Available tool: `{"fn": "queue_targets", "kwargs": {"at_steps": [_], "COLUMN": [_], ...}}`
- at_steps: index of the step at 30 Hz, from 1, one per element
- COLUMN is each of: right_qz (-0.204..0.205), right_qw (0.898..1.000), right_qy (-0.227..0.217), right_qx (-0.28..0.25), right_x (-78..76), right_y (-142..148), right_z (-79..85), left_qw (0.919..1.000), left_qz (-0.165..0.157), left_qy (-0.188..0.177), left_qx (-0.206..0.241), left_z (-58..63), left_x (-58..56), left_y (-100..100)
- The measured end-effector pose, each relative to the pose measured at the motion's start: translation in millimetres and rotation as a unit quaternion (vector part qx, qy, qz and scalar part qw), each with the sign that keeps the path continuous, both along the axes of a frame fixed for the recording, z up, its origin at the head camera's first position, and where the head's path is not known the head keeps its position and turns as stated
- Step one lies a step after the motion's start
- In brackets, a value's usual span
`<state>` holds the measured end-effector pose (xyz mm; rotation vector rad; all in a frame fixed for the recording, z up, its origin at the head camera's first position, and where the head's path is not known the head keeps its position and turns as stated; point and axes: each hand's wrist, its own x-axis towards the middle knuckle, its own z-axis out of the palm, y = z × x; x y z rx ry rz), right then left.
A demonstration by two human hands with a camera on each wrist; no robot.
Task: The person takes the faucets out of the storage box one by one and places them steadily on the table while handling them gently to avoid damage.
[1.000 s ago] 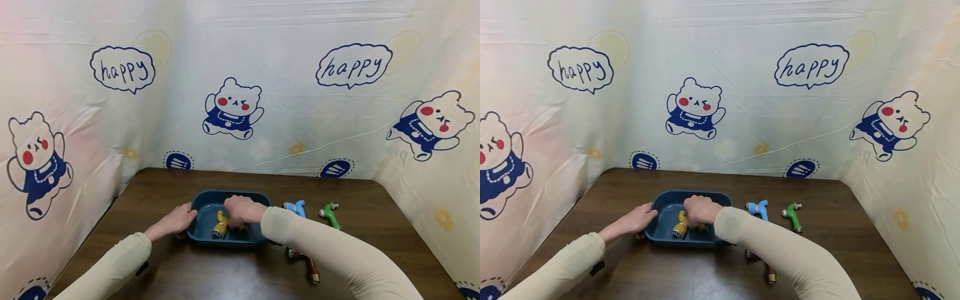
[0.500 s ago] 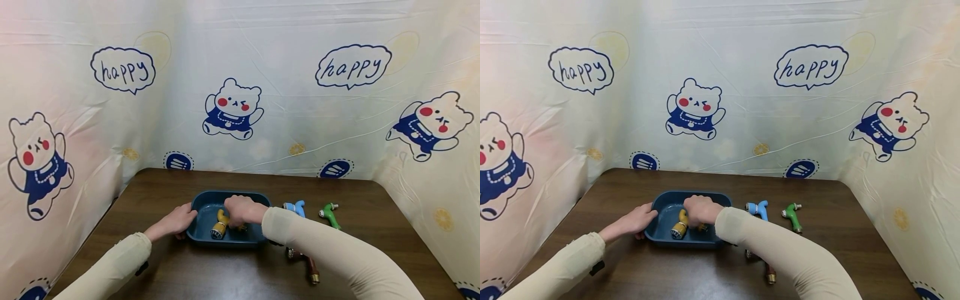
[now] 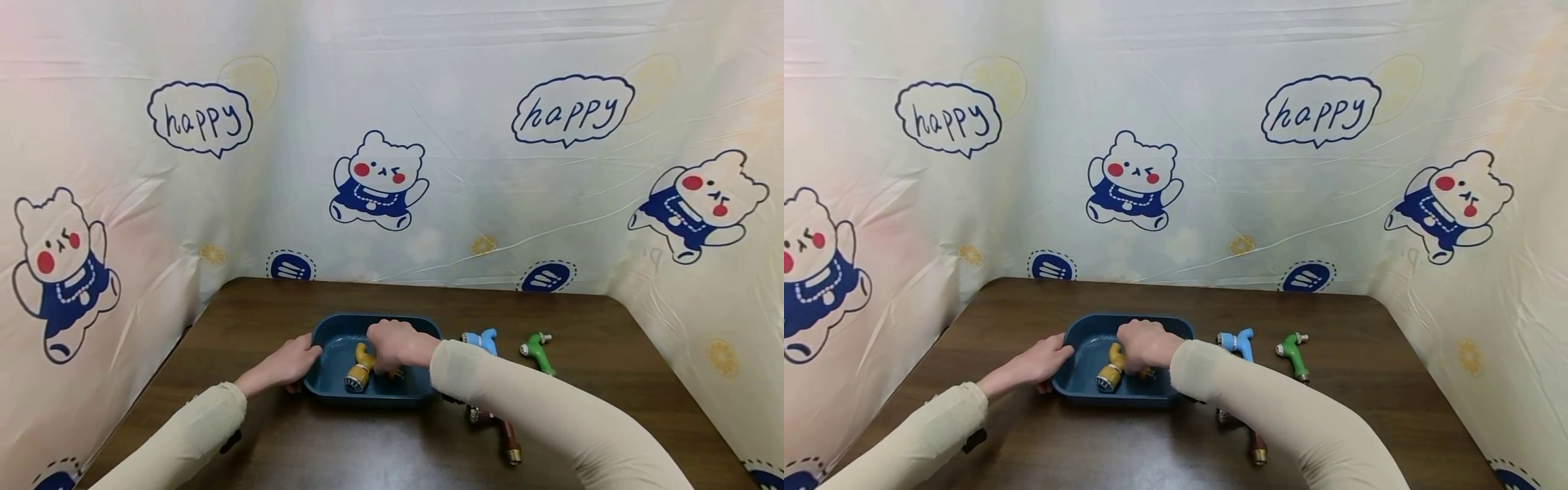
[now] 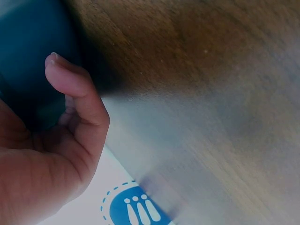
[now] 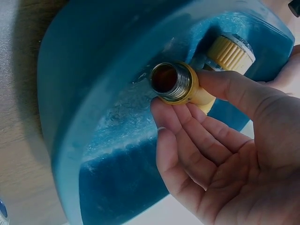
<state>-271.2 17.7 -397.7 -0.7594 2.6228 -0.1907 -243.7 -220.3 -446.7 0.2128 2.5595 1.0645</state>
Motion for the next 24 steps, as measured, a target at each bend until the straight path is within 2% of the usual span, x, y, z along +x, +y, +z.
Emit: {"fn": "queue_targets", "kwargs": {"at_steps": [7, 24], "right_qz": [-0.005, -0.012], "right_qw": [1.0, 1.0], "right_qy": [-0.005, -0.006], "right_qx": [-0.005, -0.011], "right_x": [-0.5, 3.9], "right_y": [3, 11], "right_z": [2.8, 10.6], "left_qw": [0.9998, 0.9997], "left_qz": [0.02, 0.023], "left_qy": [0.004, 0.004], "left_qx": [-0.006, -0.008], "left_z": [2.3, 2.1], "left_x": [4.1, 4.5], "left_y": [4, 5]}}
